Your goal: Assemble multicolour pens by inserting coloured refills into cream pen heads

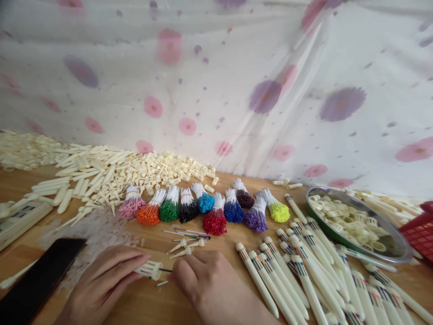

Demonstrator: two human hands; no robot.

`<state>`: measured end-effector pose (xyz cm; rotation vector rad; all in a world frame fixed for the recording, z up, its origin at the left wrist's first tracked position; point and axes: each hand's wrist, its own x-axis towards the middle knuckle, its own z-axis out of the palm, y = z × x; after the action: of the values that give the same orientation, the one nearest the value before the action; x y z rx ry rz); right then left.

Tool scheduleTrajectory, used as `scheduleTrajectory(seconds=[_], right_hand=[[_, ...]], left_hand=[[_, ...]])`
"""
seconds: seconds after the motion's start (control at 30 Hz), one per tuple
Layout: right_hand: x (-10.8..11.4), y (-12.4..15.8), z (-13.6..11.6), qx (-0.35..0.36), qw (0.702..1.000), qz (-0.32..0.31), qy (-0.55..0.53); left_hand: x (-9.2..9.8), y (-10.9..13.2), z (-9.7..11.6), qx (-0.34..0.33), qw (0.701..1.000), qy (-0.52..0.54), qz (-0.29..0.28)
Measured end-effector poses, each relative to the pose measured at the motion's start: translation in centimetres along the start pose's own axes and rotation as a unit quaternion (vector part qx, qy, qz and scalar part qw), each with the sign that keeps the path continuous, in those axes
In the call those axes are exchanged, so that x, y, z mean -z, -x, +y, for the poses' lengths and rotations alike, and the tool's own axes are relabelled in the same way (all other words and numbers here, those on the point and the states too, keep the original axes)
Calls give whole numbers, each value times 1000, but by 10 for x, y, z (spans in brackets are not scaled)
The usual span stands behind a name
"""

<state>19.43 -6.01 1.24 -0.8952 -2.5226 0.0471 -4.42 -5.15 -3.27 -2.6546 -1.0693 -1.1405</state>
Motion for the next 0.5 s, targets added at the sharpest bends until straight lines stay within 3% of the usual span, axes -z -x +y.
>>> scheduleTrajectory(seconds=[0.2,0.33,0.43,0.5], right_hand=[[-21,-2,-9,6,996,72,-45],[-26,-1,-11,-72,981,111,-144],[-22,-1,-12,-187,934,85,-292],[-21,-2,-13,-263,873,59,-406]], left_hand=[[-6,-3,10,18,999,45,10],[-8,-1,11,35,997,57,36],[-8,2,8,55,995,56,54],[-7,3,6,57,994,52,72]])
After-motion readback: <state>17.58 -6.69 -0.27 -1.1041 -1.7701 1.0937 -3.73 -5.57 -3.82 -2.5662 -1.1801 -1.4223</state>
